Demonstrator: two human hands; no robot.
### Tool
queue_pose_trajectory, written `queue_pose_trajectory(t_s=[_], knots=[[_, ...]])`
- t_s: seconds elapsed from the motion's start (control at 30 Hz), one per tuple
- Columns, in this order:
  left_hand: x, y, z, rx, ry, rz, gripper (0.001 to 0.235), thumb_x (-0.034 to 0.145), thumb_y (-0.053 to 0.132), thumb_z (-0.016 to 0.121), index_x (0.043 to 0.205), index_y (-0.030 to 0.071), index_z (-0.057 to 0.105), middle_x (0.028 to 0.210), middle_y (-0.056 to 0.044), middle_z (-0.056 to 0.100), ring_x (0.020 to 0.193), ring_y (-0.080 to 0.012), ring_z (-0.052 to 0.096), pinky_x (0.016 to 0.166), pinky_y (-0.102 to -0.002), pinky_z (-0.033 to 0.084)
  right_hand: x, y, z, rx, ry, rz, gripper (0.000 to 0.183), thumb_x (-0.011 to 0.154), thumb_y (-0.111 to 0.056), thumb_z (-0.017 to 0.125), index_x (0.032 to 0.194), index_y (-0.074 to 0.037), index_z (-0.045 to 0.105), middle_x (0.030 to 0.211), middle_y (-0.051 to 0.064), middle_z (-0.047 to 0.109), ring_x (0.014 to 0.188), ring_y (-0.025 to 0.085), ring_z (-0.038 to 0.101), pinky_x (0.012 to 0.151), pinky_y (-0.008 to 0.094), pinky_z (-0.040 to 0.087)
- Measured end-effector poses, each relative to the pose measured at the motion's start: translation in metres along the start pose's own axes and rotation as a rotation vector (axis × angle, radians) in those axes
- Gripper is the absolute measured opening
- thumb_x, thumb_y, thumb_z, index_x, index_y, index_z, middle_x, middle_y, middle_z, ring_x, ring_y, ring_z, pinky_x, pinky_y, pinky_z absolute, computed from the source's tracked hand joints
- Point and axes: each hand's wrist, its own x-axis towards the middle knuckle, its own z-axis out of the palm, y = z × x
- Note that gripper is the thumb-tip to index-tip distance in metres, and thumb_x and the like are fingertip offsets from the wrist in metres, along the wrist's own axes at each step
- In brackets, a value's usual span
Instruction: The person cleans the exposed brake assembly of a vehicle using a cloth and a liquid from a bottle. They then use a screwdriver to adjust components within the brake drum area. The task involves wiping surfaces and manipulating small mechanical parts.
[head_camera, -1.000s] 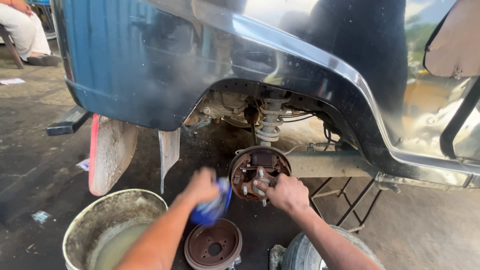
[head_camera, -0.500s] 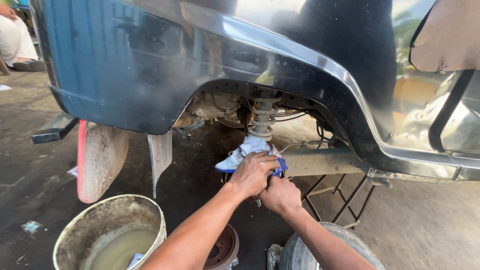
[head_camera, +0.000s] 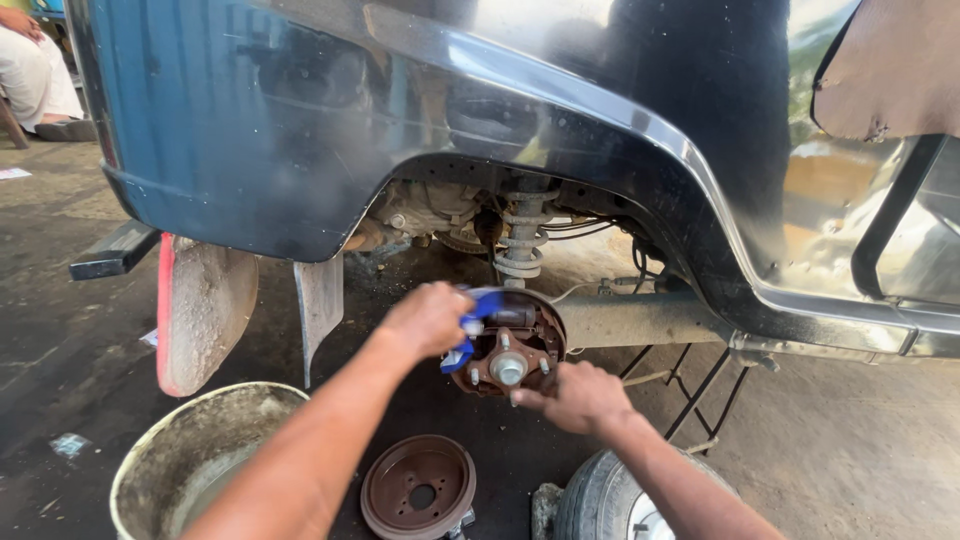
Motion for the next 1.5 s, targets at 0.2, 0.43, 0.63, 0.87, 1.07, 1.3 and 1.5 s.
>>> queue_pose_trajectory(t_s=[0.2, 0.43, 0.63, 0.87, 1.07, 1.3, 1.5], knots=[[-0.015, 0.011, -0.035, -0.388, 0.165, -0.118, 0.035, 0.091, 0.033, 0.068, 0.113, 0.005, 0.073, 0.117, -0.02, 0.071, 0.109, -0.0344, 0.07, 0.101, -0.045, 0.053, 0.013, 0.021, -0.009, 0.084, 0.158, -0.011, 0.067, 0.08, -0.072, 0.072, 0.118, -0.017, 0.073, 0.124, 0.014, 0.065, 0.125, 0.031, 0.062, 0.109, 0.045, 0.049], [0.035, 0.067, 0.032, -0.167, 0.114, 0.164, 0.047, 0.077, 0.009, 0.076, 0.123, 0.012, 0.07, 0.133, -0.017, 0.062, 0.119, -0.0391, 0.061, 0.1, -0.047, 0.05, 0.006, 0.005, -0.007, -0.016, -0.013, -0.059, 0.054, 0.083, -0.063, 0.07, 0.121, -0.024, 0.075, 0.128, 0.007, 0.071, 0.124, 0.027, 0.067, 0.111, 0.044, 0.049], [0.037, 0.049, 0.037, -0.031, 0.101, 0.154, 0.049, 0.076, -0.012, 0.07, 0.118, 0.012, 0.074, 0.133, -0.014, 0.065, 0.12, -0.0357, 0.064, 0.101, -0.043, 0.055, 0.013, 0.028, 0.003, -0.055, -0.086, -0.032, 0.06, 0.085, -0.063, 0.072, 0.124, -0.018, 0.074, 0.129, 0.009, 0.072, 0.125, 0.026, 0.066, 0.112, 0.043, 0.05], [0.022, 0.03, 0.008, 0.028, -0.044, 0.012, 0.025, 0.086, 0.002, 0.071, 0.109, 0.009, 0.075, 0.113, -0.017, 0.072, 0.105, -0.0329, 0.074, 0.096, -0.042, 0.059, 0.012, 0.054, -0.003, 0.023, -0.126, 0.054, 0.065, 0.083, -0.06, 0.074, 0.125, -0.009, 0.071, 0.127, 0.013, 0.073, 0.123, 0.027, 0.068, 0.112, 0.044, 0.048], [-0.001, 0.006, -0.034, -0.158, -0.007, -0.218, 0.03, 0.084, 0.006, 0.072, 0.114, 0.007, 0.077, 0.112, -0.024, 0.072, 0.105, -0.0367, 0.072, 0.099, -0.045, 0.058, 0.007, 0.057, -0.024, 0.107, -0.061, -0.044, 0.053, 0.082, -0.053, 0.077, 0.12, -0.016, 0.076, 0.125, 0.01, 0.075, 0.12, 0.025, 0.069, 0.107, 0.043, 0.054], [0.02, 0.031, -0.021, -0.641, 0.311, -0.286, 0.039, 0.087, 0.019, 0.07, 0.124, 0.009, 0.072, 0.119, -0.017, 0.075, 0.108, -0.0321, 0.076, 0.105, -0.047, 0.054, -0.001, 0.004, -0.058, 0.184, 0.161, -0.047, 0.047, 0.084, -0.058, 0.072, 0.112, -0.02, 0.08, 0.123, 0.004, 0.074, 0.116, 0.021, 0.07, 0.105, 0.043, 0.056], [0.033, 0.061, 0.034, -0.144, 0.208, -0.036, 0.057, 0.082, 0.019, 0.078, 0.135, 0.006, 0.063, 0.152, -0.023, 0.045, 0.14, -0.0468, 0.041, 0.109, -0.059, 0.038, 0.004, -0.004, -0.045, 0.065, 0.113, -0.091, 0.046, 0.083, -0.054, 0.077, 0.116, -0.023, 0.074, 0.124, 0.009, 0.072, 0.118, 0.025, 0.067, 0.112, 0.048, 0.049]])
